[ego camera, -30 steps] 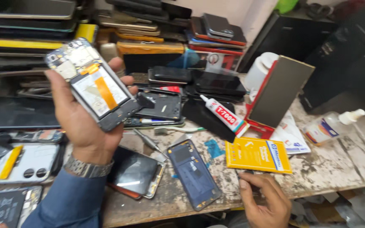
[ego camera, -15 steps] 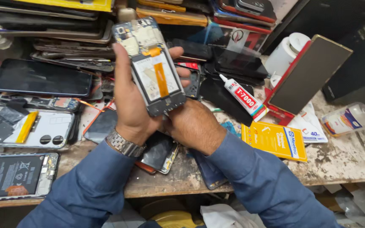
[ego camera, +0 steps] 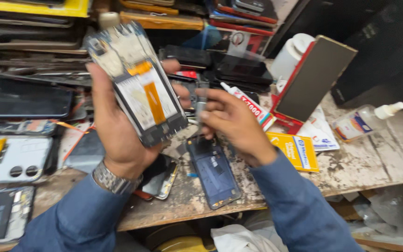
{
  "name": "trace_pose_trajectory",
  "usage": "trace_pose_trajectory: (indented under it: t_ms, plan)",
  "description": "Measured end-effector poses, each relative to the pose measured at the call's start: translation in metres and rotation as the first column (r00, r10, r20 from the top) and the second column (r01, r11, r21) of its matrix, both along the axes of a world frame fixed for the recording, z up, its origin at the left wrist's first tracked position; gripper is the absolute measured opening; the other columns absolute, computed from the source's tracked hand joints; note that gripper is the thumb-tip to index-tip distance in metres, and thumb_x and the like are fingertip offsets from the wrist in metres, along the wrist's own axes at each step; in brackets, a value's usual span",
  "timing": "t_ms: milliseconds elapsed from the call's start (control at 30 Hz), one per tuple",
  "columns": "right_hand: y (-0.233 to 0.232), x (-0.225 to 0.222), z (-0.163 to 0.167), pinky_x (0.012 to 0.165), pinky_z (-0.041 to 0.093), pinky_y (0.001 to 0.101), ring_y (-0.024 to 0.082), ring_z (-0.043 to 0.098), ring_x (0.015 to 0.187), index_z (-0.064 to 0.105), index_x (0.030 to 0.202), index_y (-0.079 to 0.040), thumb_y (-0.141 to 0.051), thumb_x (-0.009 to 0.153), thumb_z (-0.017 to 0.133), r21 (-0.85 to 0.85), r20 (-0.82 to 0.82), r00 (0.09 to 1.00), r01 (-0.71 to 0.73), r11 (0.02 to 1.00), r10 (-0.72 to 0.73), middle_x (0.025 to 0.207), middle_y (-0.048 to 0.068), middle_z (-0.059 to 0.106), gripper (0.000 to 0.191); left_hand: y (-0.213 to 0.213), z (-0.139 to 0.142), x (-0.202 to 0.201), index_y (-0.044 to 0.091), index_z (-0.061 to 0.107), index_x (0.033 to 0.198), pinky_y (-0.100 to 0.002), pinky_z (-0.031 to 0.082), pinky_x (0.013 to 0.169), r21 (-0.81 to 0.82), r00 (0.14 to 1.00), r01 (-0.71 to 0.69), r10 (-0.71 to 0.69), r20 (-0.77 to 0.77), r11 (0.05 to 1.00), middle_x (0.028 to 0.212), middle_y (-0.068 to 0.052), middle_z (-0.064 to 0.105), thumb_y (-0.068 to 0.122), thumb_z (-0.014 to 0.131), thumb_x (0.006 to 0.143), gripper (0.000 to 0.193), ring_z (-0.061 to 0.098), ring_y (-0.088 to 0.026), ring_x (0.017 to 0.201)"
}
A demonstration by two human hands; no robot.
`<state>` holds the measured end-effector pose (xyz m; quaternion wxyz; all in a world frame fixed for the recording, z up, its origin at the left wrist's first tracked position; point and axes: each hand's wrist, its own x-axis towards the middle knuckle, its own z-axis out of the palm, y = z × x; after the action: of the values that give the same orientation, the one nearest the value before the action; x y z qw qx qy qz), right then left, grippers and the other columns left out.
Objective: The person holds a disassembled smartphone at a cluttered repair bench and works on its internal components, using a small pry tool to separate parts and remove the back cover. They set the phone down, pick it back up, and continue prying the frame and screen apart by hand.
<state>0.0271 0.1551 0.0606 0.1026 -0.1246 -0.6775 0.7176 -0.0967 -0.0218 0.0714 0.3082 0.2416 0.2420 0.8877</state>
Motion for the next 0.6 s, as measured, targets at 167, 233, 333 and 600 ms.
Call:
trace_pose_trajectory:
  t_ms: [167,233,333,600]
  plan:
    - [0.006,0.087,-0.004,0.077,0.062,0.0356,0.02,0.073,0.086,0.054,0.122,0.001,0.0,0.093,0.066,0.098,-0.139,0.933,0.346,0.933,-0.331,0.104,0.014,0.07,0.031,0.027,-0.016,0.035,0.005,0.054,0.138,-0.042,0.062,0.083,-0.168,0.976,0.201,-0.182,0.123,0.965,0.122,-0.019,0.069,0.063,0.025,0.102,0.074,0.073,-0.026,0.092]
    - [-0.004,0.109,-0.012,0.08,0.064,0.0374,0.022,0.074,0.088,0.053,0.118,-0.001,0.003,0.091,0.066,0.106,-0.158,0.874,0.477,0.872,-0.459,0.104,0.015,0.069,0.031,0.034,-0.024,0.045,0.008,0.054,0.139,-0.041,0.061,0.084,-0.208,0.952,0.286,-0.252,0.176,0.935,0.123,-0.018,0.069,0.062,0.026,0.102,0.071,0.072,-0.025,0.092]
    - [-0.026,0.131,-0.016,0.087,0.063,0.036,0.025,0.076,0.094,0.052,0.117,0.001,0.007,0.091,0.067,0.177,-0.213,0.823,0.562,0.808,-0.526,0.105,0.018,0.072,0.031,0.041,-0.028,0.049,-0.003,0.062,0.136,-0.036,0.06,0.082,-0.196,0.911,0.397,-0.36,0.2,0.897,0.107,-0.024,0.07,0.067,0.024,0.108,0.084,0.073,-0.025,0.089]
    - [-0.062,0.143,0.003,0.082,0.058,0.0286,0.018,0.076,0.093,0.071,0.106,-0.001,0.0,0.083,0.079,0.722,-0.375,0.804,0.565,0.399,-0.461,0.102,0.011,0.076,0.025,0.039,-0.027,0.057,-0.002,0.064,0.127,-0.034,0.061,0.08,-0.323,0.934,0.353,-0.312,0.171,0.878,0.098,-0.018,0.072,0.066,0.027,0.103,0.081,0.073,-0.022,0.084]
